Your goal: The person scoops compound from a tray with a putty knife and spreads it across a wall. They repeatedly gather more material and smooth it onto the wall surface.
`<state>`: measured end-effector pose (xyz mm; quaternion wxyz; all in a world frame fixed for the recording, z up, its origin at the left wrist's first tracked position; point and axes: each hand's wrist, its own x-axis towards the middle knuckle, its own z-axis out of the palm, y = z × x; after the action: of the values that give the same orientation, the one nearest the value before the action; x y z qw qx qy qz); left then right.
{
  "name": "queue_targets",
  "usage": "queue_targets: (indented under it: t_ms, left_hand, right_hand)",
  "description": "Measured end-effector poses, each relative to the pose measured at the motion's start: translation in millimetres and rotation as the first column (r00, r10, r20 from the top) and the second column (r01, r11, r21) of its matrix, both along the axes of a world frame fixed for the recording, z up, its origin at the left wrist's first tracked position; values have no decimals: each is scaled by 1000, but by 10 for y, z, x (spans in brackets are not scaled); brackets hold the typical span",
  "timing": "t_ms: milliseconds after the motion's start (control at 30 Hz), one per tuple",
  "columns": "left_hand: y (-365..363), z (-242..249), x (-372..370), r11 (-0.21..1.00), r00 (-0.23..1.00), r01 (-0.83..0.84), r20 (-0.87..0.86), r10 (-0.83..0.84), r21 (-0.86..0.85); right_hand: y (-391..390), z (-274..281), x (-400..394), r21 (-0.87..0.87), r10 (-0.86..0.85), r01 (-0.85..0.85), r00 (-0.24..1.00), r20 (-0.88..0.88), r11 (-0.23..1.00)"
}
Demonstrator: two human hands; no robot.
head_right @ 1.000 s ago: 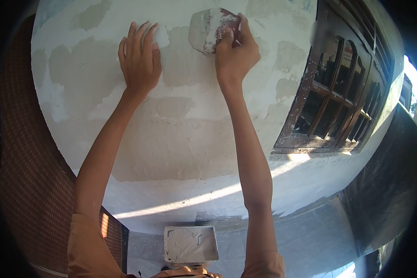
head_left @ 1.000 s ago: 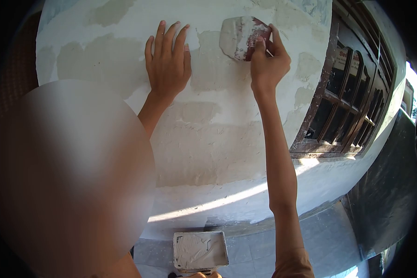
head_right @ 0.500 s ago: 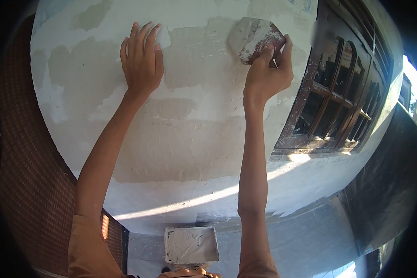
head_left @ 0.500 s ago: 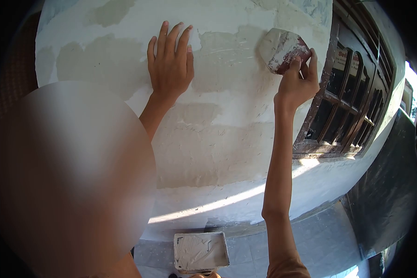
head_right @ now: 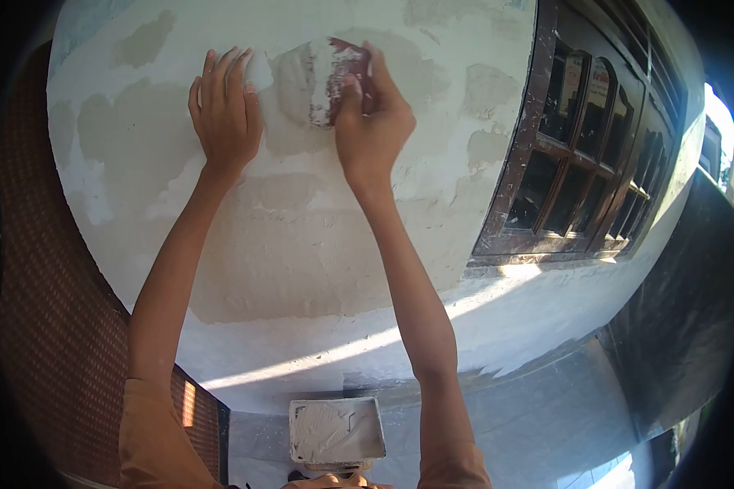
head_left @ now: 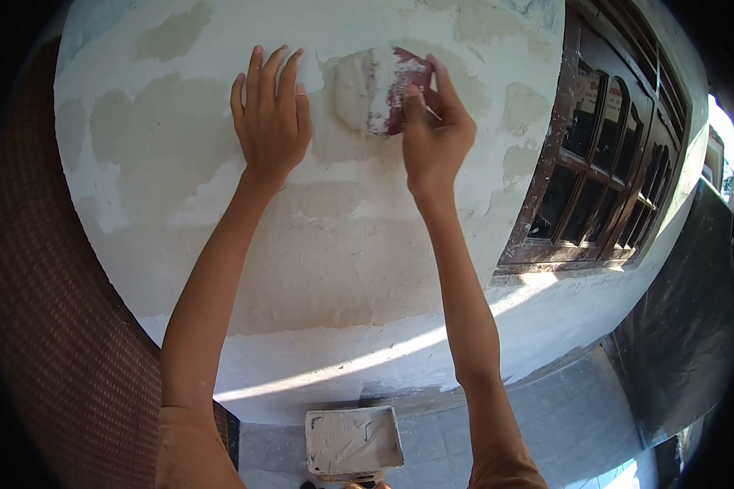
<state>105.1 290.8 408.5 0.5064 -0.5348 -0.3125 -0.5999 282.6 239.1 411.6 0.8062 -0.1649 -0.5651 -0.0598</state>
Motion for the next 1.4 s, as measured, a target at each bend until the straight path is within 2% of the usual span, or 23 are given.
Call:
queue_targets:
  t_ms: [33, 67, 133, 200, 267, 300, 400, 500, 567, 633, 700, 767, 800, 867, 900, 967, 1033, 1100, 1167, 1233, 1300, 1367, 1400]
  left_hand:
    - [10, 6, -18, 1000, 1000, 7, -4, -7, 22]
    - [20, 4, -27, 999, 1000, 12, -9, -11, 43]
    - [20, -1, -19, 999, 1000, 0, -15, 1, 48]
    - [6, 26, -29, 998, 1000, -21, -14, 21, 59]
    - [-39, 24, -6, 997, 996, -63, -61, 66, 53]
    - [-67, 16, 9, 996, 996, -68, -59, 71, 50]
    - [-162, -30, 28, 995, 993, -96, -62, 98, 32]
    - [-233, -81, 44, 994, 992, -113, -56, 112, -11]
    - [-295, -152, 11, 990, 990, -129, -61, 126, -52]
    - [-368, -229, -40, 987, 988, -140, -78, 134, -76]
    - [-460, -323, -103, 984, 987, -144, -81, 136, -102]
    - [-536, -399, -152, 984, 989, -128, -90, 117, -124]
    - [-580, -441, -155, 982, 991, -122, -79, 111, -141]
    - [-670, -567, -182, 984, 995, -83, -59, 74, -160]
    - [-686, -678, -234, 979, 997, -72, -53, 63, -192]
    - [-731, -982, -346, 945, 999, -16, -36, 4, -326]
    - [-894, -1356, -446, 911, 999, 15, -41, -35, -412]
    - [-1044, -1780, -614, 863, 997, 42, -40, -72, -504]
    - [-1209, -2360, -828, 798, 988, 85, -55, -147, -596]
    - [-1385, -3023, -1057, 699, 983, 121, -12, -182, -705]
    - [-1575, -3697, -1227, 593, 979, 149, 33, -201, -791]
    - [-1805, -4421, -1344, 579, 980, 180, 93, -177, -795]
    - [-1920, -4798, -1403, 517, 983, 171, 113, -142, -838]
  right_hand:
    - [42, -68, -119, -7, -67, 68, 988, 140, 998]
    - [53, -77, -62, -14, -68, 70, 988, 138, 997]
    - [62, -50, 93, -149, -113, 117, 993, 35, 982]
    - [-18, -44, 539, -118, -96, 75, 978, -185, 990]
    - [-172, -59, 845, -160, -195, 148, 921, -337, 976]
    - [-229, -41, 865, -136, -268, 235, 900, -343, 962]
    - [-158, -38, 533, -62, 12, -25, 980, -199, 998]
    - [11, -126, 61, -93, 47, -40, 996, 69, 995]
    - [64, -141, 108, -125, -11, 26, 993, 121, 992]
    - [13, -135, 433, -161, -175, 171, 984, -10, 972]
    - [-30, -166, 806, -129, -159, 133, 964, -215, 983]
    - [-187, -208, 994, -179, -243, 197, 926, -288, 964]
    - [-233, -251, 1009, -192, -252, 204, 929, -273, 960]
    - [-317, -413, 989, -142, -135, 103, 962, -238, 984]
    - [-409, -516, 903, -173, -152, 114, 962, -225, 978]
    - [-649, -781, 659, -321, -72, 19, 985, -154, 947]
    - [-847, -1178, 449, -412, -91, 52, 993, -75, 910]
    - [-1072, -1628, 172, -489, -18, 30, 999, 28, 872]
    - [-1327, -2135, -100, -604, 8, -5, 1000, 2, 797]
    - [-1544, -2661, -288, -726, 31, 45, 995, 91, 686]
    - [-1648, -3367, -376, -781, -8, 187, 974, 227, 595]
    - [-1848, -3969, -510, -883, 22, 238, 963, 269, 405]
    - [-1908, -4304, -542, -902, 39, 254, 958, 285, 348]
